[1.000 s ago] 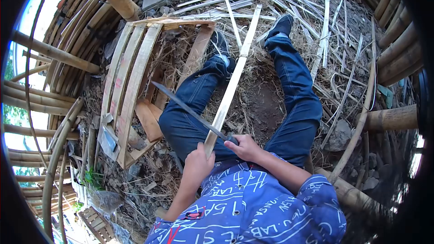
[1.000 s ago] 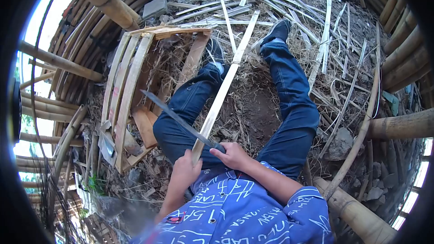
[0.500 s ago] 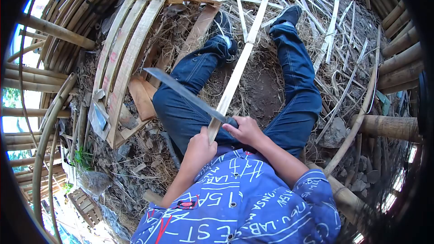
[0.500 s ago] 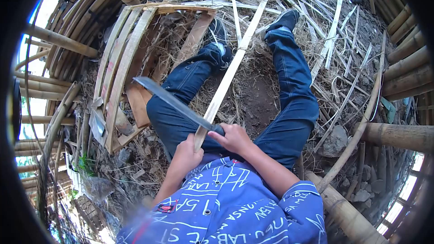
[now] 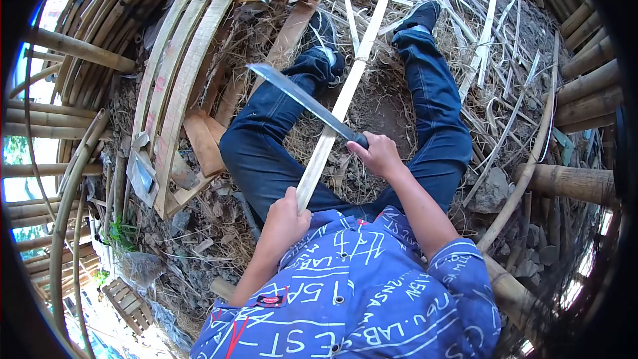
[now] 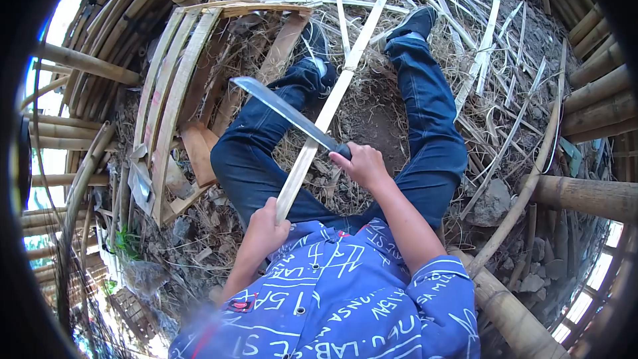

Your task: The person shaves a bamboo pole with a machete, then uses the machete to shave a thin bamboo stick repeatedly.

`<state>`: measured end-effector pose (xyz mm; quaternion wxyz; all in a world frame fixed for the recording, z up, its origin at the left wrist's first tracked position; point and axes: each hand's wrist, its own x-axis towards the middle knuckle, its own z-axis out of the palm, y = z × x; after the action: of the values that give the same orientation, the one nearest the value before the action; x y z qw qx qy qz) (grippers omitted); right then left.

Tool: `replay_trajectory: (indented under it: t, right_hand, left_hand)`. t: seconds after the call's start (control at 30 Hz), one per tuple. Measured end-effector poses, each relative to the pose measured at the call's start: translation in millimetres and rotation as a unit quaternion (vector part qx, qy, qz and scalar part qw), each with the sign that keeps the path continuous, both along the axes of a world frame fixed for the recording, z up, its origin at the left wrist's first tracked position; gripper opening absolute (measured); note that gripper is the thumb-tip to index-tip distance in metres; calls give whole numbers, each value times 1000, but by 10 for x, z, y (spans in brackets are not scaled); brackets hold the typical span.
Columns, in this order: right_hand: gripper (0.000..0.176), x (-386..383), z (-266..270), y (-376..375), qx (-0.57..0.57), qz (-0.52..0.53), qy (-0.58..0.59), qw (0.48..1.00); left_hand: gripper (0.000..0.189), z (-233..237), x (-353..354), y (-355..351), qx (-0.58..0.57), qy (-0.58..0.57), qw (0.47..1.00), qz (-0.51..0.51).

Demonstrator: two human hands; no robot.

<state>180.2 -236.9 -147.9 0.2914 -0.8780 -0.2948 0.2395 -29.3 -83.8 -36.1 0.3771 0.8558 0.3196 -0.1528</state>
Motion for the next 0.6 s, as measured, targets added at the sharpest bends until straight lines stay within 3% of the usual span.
replay_trajectory:
  t: [0.6]
  right_hand:
    - [68,879,-275,69,-100,-49,-86,990]
  left_hand:
    - [28,243,-263,-21,-3,35,999,-9]
